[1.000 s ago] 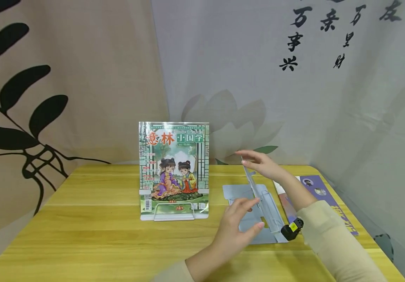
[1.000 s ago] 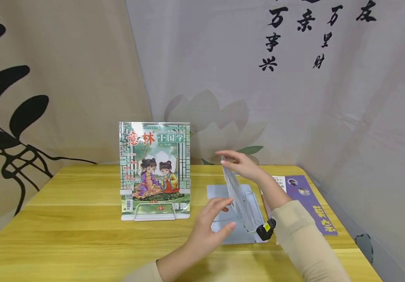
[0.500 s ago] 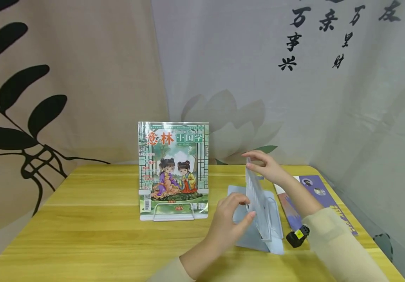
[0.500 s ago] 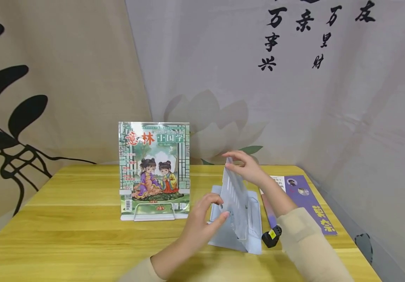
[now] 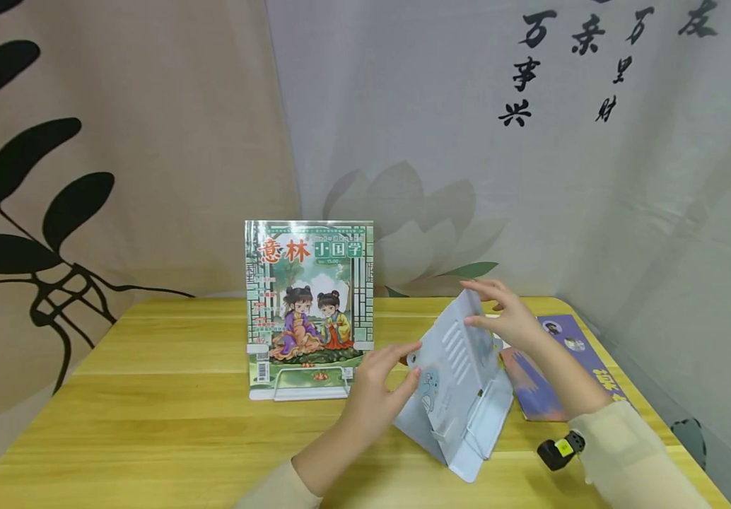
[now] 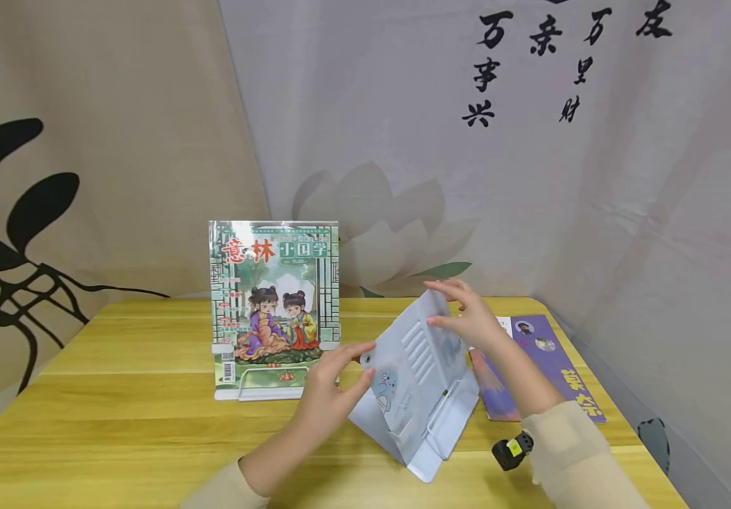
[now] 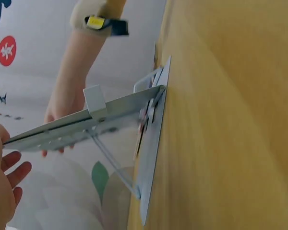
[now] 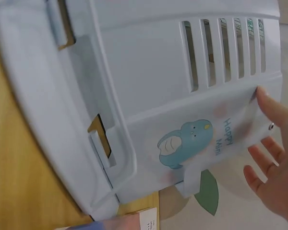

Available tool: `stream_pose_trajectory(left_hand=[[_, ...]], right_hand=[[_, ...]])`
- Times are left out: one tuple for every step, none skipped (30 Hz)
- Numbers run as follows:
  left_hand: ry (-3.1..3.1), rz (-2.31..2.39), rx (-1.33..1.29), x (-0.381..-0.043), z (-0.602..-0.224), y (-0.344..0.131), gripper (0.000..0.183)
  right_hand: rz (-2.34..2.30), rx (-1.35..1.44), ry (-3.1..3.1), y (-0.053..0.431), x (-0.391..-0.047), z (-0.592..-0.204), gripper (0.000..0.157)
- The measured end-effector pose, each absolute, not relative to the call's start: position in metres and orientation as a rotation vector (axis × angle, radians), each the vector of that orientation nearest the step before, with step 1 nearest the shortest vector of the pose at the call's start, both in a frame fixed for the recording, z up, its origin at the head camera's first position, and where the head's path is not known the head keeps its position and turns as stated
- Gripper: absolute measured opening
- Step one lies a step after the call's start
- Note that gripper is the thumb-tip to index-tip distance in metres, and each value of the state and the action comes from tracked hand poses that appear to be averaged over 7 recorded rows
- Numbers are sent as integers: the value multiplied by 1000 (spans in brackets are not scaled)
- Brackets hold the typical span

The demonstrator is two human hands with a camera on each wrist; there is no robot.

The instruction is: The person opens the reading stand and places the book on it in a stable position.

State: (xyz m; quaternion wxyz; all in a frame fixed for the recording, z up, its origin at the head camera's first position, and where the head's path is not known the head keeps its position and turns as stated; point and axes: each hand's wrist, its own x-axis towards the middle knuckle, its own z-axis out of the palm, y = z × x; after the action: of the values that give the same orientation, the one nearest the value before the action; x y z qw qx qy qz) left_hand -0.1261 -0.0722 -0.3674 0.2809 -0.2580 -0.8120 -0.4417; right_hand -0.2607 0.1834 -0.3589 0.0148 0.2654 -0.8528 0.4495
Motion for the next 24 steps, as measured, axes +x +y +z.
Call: stream_pose_trajectory(left_hand=[[-2177, -1166, -695, -127, -367, -74, 36], [-2181, -1150, -699, -129, -366, -77, 37], [-2188, -1131, -700, -130, -365, -79, 38], [-2200, -1117, -702, -132, -364, -81, 38], [-2214, -1104, -704, -133, -364, -83, 38], [-2226, -1089, -709, -135, -363, -84, 38], [-2240, -1081, -713, -137, -362, -86, 37], [-2258, -1073, -716, -139, -361, -88, 36], [-2276, -1064, -719, -141, -359, -90, 35], [-2293, -1062, -724, -143, -357, -92, 34], [-2311, -1053, -724, -145, -356, -93, 34], [-2330, -1044, -725, -147, -353, -95, 33], [-2354, -1038, -722, -149, -351, -96, 33], [-2378, -1029, -716, -152, -349, -98, 34], [-2400, -1023, -710, -154, -348, -99, 36], [-2423, -1014, -704, -157, -347, -99, 37], [-2446, -1004, -694, -159, -345, -100, 40], [-2466, -998, -682, -161, -345, -100, 43], [-2487, -991, -668, -164, -345, -100, 46], [-2509, -984, -650, -166, -345, -100, 49], [-2533, -973, -633, -169, -345, -100, 52], [-2554, -960, -614, -171, -346, -99, 55], [-2573, -955, -595, -174, -347, -99, 58], [-2592, -952, -575, -177, -347, -98, 59]], right_hand=[[1390, 807, -2654, 185, -258, -359, 65], [1393, 781, -2655, 187, -256, -360, 66], [1395, 753, -2660, 189, -254, -361, 67], [1407, 716, -2666, 191, -251, -362, 67], [1423, 682, -2669, 192, -249, -362, 68], [1434, 654, -2669, 193, -247, -363, 68], [1447, 625, -2670, 194, -245, -364, 68], [1452, 605, -2662, 194, -242, -364, 68], [1447, 590, -2654, 194, -240, -365, 67], [1440, 572, -2645, 194, -238, -365, 67], [1420, 561, -2634, 194, -237, -365, 66], [1392, 547, -2623, 193, -235, -366, 65], [1362, 531, -2614, 193, -232, -366, 65], [1326, 515, -2603, 192, -231, -367, 65], [1296, 492, -2598, 192, -229, -367, 65], [1271, 469, -2588, 191, -227, -368, 65], [1248, 450, -2578, 190, -226, -368, 65], [1231, 430, -2569, 190, -226, -369, 65], [1219, 411, -2562, 189, -225, -370, 65], [1213, 393, -2553, 188, -225, -371, 65], [1210, 377, -2544, 188, -225, -372, 65], [1210, 362, -2535, 187, -225, -373, 65], [1216, 349, -2527, 186, -226, -374, 65], [1221, 336, -2519, 186, -227, -375, 65]])
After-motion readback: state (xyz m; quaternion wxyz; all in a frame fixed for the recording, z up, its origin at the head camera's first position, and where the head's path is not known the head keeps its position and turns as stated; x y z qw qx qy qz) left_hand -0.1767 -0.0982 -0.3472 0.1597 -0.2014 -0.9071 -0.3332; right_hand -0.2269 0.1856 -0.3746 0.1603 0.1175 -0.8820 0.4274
